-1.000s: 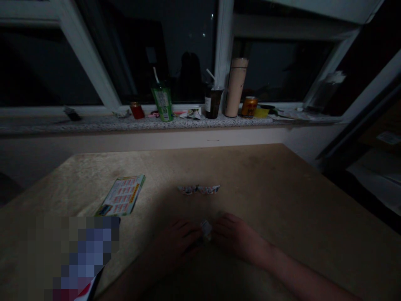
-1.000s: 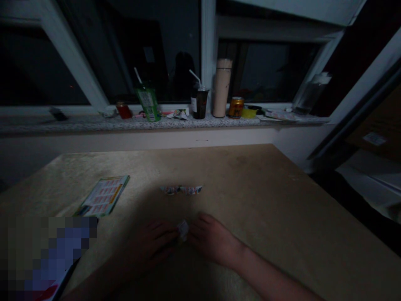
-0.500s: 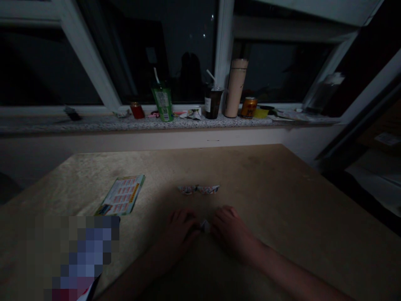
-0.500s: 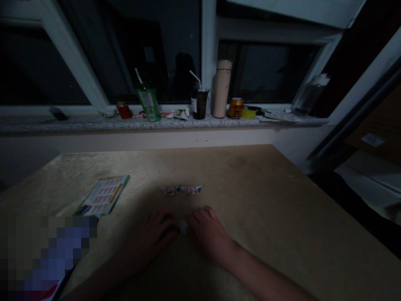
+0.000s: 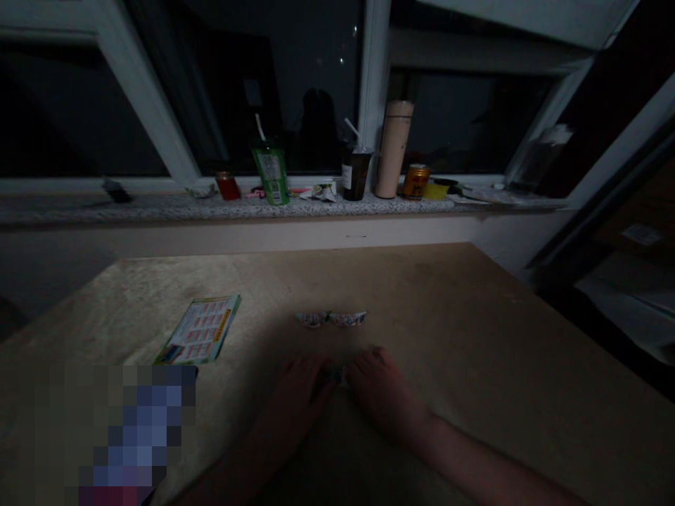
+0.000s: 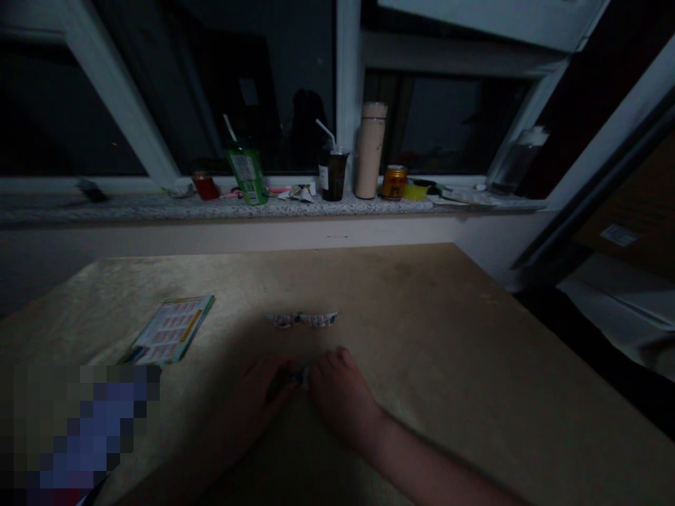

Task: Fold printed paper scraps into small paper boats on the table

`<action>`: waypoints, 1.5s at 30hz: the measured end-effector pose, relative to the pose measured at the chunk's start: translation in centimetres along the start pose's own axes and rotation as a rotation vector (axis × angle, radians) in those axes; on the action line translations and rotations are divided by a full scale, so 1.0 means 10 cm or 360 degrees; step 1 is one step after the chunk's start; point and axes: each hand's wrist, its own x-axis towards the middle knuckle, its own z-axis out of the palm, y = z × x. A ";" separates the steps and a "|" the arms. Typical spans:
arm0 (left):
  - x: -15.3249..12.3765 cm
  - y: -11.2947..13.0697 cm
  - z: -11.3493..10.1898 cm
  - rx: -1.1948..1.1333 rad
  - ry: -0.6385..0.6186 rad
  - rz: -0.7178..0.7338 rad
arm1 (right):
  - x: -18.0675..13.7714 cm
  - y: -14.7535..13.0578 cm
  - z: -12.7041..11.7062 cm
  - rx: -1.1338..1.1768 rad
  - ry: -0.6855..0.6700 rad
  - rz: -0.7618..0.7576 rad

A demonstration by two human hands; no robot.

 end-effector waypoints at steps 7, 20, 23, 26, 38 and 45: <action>-0.31 0.14 0.00 0.0217 -0.0074 0.0134 | 0.01 -0.05 -0.04 -0.0064 -0.0051 0.0067; -0.50 0.22 0.20 0.0491 -0.0027 0.0410 | 0.05 -0.02 -0.08 -0.0069 -0.0106 -0.0012; -0.50 0.24 0.19 0.0429 -0.0060 0.0425 | 0.03 -0.04 -0.09 -0.0107 -0.0076 0.0016; -0.49 0.24 0.18 0.0362 -0.0074 0.0427 | 0.01 -0.05 -0.09 -0.0190 -0.0029 0.0024; -0.47 0.23 0.20 0.0375 -0.0113 0.0418 | 0.05 0.05 0.02 -0.0067 0.0005 -0.0088; -0.46 0.21 0.18 0.0403 -0.0114 0.0378 | 0.06 0.07 0.06 0.0067 0.0011 0.0026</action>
